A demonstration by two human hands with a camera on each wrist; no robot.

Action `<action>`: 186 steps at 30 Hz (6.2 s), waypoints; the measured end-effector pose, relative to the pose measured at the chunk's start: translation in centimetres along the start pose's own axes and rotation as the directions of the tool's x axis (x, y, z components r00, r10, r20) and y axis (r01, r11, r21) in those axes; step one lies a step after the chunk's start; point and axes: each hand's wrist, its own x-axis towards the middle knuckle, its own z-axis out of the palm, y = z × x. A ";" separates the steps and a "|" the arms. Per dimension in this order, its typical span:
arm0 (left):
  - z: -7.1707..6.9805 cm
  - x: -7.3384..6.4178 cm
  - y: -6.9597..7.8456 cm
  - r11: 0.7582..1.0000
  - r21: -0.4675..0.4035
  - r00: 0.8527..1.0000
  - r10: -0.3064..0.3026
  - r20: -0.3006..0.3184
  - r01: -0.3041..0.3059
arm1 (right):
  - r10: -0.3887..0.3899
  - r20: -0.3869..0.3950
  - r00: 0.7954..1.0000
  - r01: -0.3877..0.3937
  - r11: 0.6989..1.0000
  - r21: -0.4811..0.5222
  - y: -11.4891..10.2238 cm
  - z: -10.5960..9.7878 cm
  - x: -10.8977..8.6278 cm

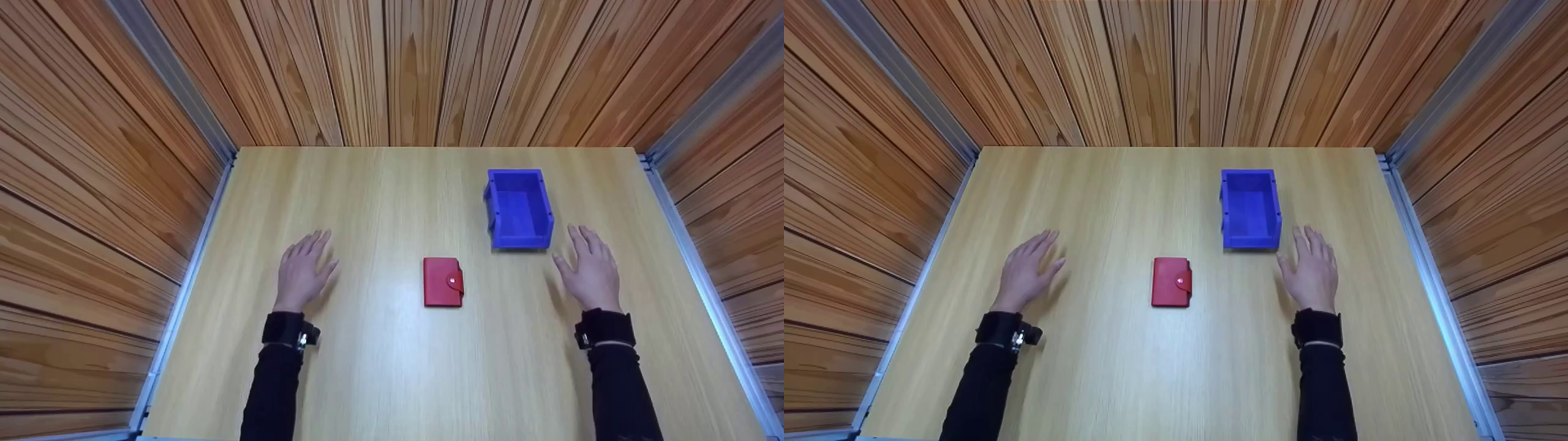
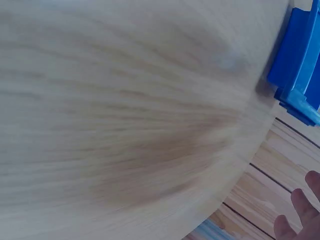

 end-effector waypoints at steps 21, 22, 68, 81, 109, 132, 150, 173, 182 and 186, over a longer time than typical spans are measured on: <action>7.3 1.4 13.2 0.986 -0.114 0.971 0.141 0.192 -0.120 | -0.154 0.088 0.984 0.156 0.988 -0.018 -9.2 5.5 -0.8; 7.5 1.4 13.5 0.985 -0.126 0.971 0.138 0.194 -0.115 | -0.155 0.093 0.983 0.157 0.988 -0.011 -9.6 5.7 -0.9; 10.8 0.9 18.2 0.957 -0.286 0.997 -0.024 0.069 0.043 | -0.149 0.285 0.947 0.148 0.989 0.025 -13.3 10.5 -2.8; 10.3 1.1 19.8 0.918 -0.397 0.999 0.020 0.045 0.000 | -0.128 0.282 0.951 0.118 0.992 0.053 -13.0 10.4 -2.6; 10.5 1.1 20.8 0.944 -0.317 0.996 0.078 -0.040 -0.086 | -0.225 0.044 0.973 0.228 0.971 -0.067 -14.3 12.0 -2.6; 10.4 1.1 20.9 0.956 -0.261 0.991 0.115 -0.075 -0.130 | -0.311 0.009 0.950 0.312 0.949 -0.047 -14.0 11.9 -2.3; 10.5 0.4 19.8 0.947 -0.315 0.998 0.065 -0.019 -0.067 | -0.034 0.067 0.997 0.039 0.996 -0.082 -12.8 11.4 -2.5; 10.5 0.5 19.3 0.940 -0.341 0.997 0.040 0.071 -0.014 | 0.027 0.210 0.977 0.003 0.990 -0.142 -11.8 9.9 -1.8; 10.8 0.0 18.6 0.960 -0.278 0.995 0.008 0.100 0.021 | 0.058 0.243 0.968 -0.016 0.985 -0.170 -11.9 9.5 -1.7; 11.1 -0.1 18.3 0.972 -0.236 0.994 0.015 0.110 0.011 | 0.069 0.268 0.961 -0.019 0.983 -0.184 -12.0 9.4 -1.5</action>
